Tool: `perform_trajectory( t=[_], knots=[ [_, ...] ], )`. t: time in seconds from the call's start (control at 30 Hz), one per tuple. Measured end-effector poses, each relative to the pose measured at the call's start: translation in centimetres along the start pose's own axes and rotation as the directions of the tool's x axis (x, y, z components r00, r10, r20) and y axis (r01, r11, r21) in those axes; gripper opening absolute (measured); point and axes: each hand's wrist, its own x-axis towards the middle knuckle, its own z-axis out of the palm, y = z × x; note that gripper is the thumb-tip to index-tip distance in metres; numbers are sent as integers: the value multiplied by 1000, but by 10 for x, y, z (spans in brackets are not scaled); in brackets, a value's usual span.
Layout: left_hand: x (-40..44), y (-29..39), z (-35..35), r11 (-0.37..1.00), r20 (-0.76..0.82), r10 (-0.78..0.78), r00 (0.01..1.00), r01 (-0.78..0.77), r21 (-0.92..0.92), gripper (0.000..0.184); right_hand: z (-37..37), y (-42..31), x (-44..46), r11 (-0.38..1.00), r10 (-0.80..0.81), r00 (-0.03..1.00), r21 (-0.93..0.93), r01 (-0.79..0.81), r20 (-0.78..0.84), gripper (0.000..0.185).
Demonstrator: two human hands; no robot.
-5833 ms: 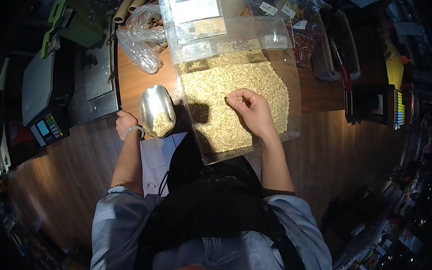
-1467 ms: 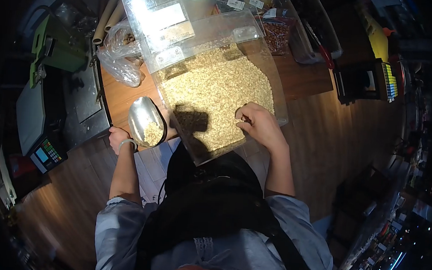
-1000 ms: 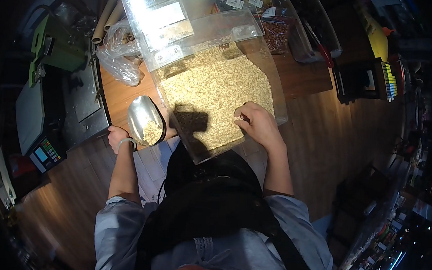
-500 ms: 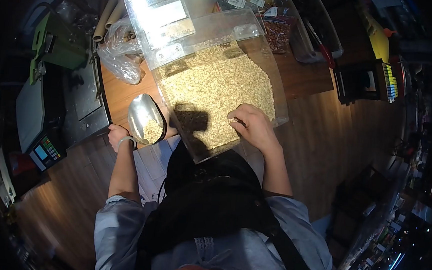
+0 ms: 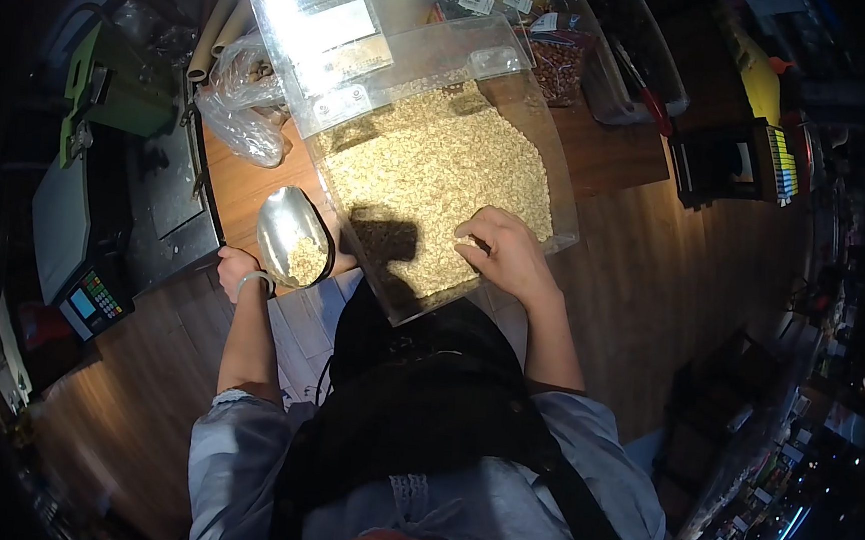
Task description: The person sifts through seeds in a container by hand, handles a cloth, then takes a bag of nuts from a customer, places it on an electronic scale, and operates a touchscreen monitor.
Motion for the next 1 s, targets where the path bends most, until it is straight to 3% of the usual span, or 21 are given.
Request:
perform_trajectory(
  t=[0.43, 0.8, 1.0],
  knots=[
    [4, -2, 4, 1000, -16, 0, 1000, 0, -16, 66, 1, 0, -1, 999, 53, 998, -3, -53, -23, 9],
    [4, -2, 1, 1000, 12, 6, 1000, -6, -17, 66, 8, -3, -5, 982, 35, 985, 191, -2, -171, 6],
    [12, -7, 3, 999, 37, 30, 999, -29, -30, 67, 18, -44, 5, 952, 57, 981, 306, 3, -187, 8]
  ],
)
